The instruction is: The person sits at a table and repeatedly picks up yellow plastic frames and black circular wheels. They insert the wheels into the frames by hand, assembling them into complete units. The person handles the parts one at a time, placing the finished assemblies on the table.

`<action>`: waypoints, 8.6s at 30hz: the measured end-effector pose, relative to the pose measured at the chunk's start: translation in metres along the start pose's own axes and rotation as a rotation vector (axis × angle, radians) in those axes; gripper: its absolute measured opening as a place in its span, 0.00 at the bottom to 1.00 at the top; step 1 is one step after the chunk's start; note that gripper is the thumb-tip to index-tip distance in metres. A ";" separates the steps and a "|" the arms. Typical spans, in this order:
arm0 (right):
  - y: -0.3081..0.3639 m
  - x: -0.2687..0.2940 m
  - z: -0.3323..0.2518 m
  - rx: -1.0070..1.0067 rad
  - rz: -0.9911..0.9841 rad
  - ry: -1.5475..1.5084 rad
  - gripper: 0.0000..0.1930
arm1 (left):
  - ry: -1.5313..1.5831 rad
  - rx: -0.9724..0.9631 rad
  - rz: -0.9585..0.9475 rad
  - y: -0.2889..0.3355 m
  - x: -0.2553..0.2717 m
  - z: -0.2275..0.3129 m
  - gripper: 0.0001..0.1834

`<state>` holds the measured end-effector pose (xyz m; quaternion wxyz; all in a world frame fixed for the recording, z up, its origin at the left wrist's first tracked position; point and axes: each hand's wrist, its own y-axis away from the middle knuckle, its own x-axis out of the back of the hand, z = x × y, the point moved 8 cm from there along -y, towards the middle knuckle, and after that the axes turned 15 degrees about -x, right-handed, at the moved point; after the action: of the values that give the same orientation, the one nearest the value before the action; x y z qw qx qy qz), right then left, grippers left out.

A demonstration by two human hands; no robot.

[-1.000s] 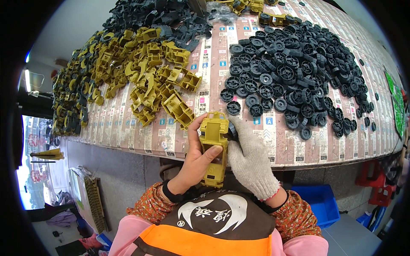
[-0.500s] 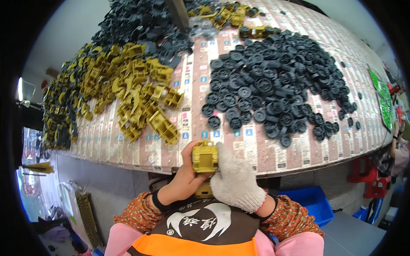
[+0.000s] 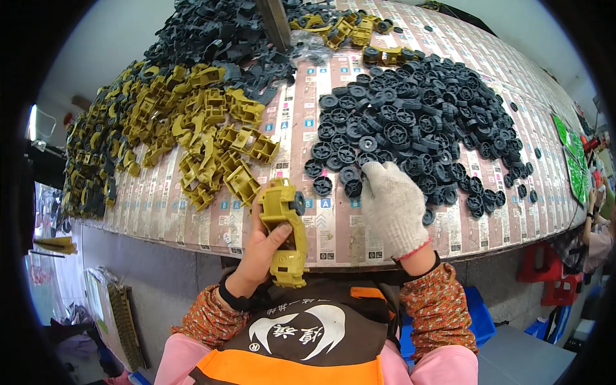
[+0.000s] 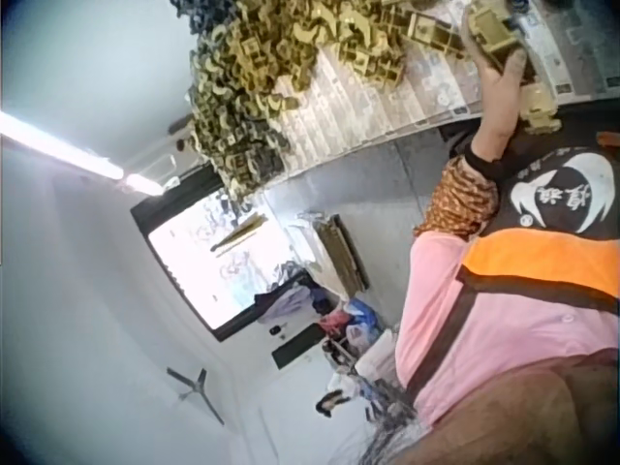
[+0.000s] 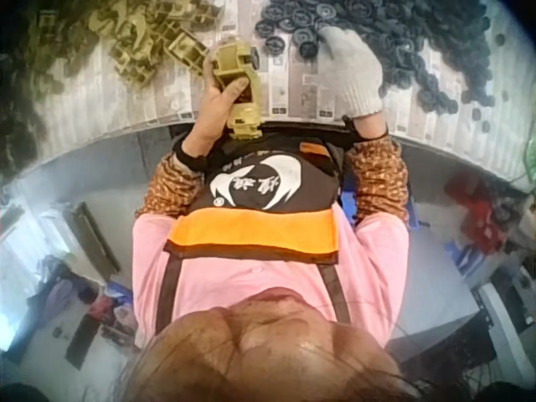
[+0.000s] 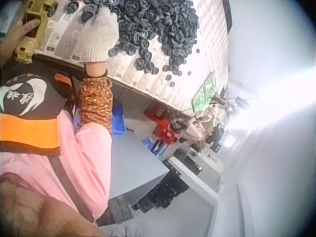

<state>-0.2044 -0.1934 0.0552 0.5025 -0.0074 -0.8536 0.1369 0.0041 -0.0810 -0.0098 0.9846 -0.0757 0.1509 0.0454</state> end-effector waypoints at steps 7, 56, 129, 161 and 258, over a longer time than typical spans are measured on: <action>0.005 -0.023 -0.017 0.095 -0.126 0.056 0.10 | 0.125 0.061 0.128 0.007 0.010 -0.005 0.42; -0.076 -0.001 -0.026 -0.534 -0.703 -0.968 0.29 | -0.076 -0.179 0.138 -0.040 0.047 0.050 0.37; -0.432 0.010 0.109 0.025 -0.053 0.595 0.16 | -1.282 -0.330 -0.409 -0.013 0.113 0.037 0.05; -0.523 -0.101 0.204 -0.189 -0.716 0.460 0.12 | -1.299 -0.252 -0.481 -0.015 0.119 0.019 0.03; -0.218 0.022 0.119 0.032 -0.287 0.600 0.20 | -1.462 -0.265 -0.344 -0.008 0.118 0.013 0.08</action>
<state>-0.2902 -0.4270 0.0719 0.7458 0.0808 -0.6575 0.0700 0.1205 -0.0788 -0.0322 0.8099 -0.1663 -0.5600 -0.0525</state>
